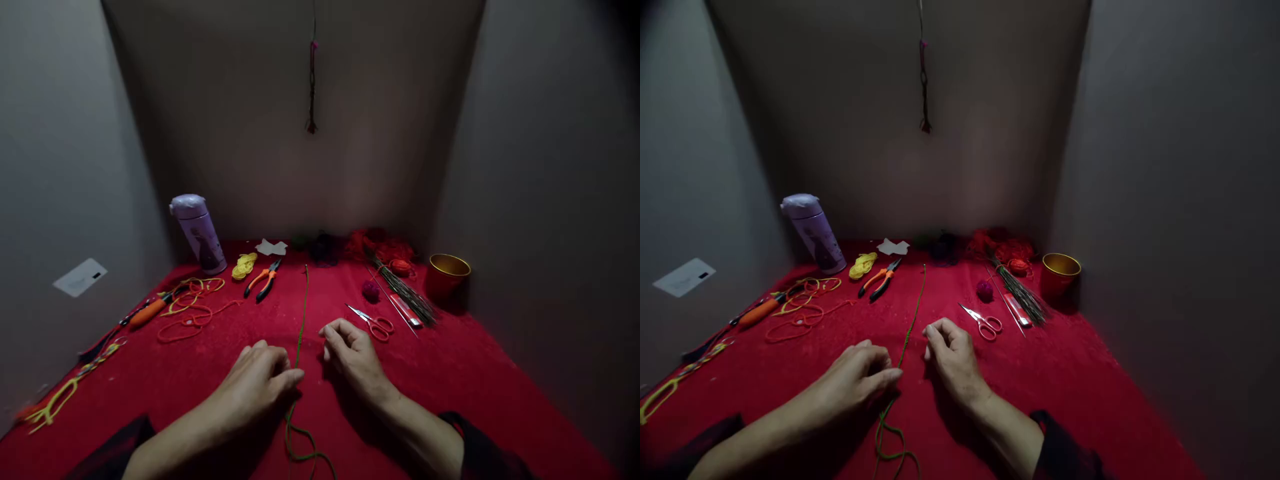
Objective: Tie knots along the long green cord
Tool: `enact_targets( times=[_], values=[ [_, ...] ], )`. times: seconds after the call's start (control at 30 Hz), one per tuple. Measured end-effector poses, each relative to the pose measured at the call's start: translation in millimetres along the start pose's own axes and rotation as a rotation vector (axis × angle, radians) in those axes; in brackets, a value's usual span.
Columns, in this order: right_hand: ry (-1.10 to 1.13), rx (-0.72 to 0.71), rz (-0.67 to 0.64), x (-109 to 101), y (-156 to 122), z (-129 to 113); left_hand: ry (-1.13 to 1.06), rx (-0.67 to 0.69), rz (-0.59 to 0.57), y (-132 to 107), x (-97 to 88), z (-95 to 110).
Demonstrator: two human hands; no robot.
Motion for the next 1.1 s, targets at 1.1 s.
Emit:
enact_targets(
  times=[1.1],
  values=[
    [0.068, 0.381, -0.239, 30.1, -30.6, 17.9, -1.223, -0.101, -0.083, -7.2, 30.5, 16.0]
  ],
)
Point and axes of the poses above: each hand's wrist, its own y-axis towards the middle knuckle, its own x-axis out of the palm, z = x × y, the point moved 8 cm from there along y, towards the middle knuckle, and after that the axes turned 11 degrees about y, right-handed, at the moved point
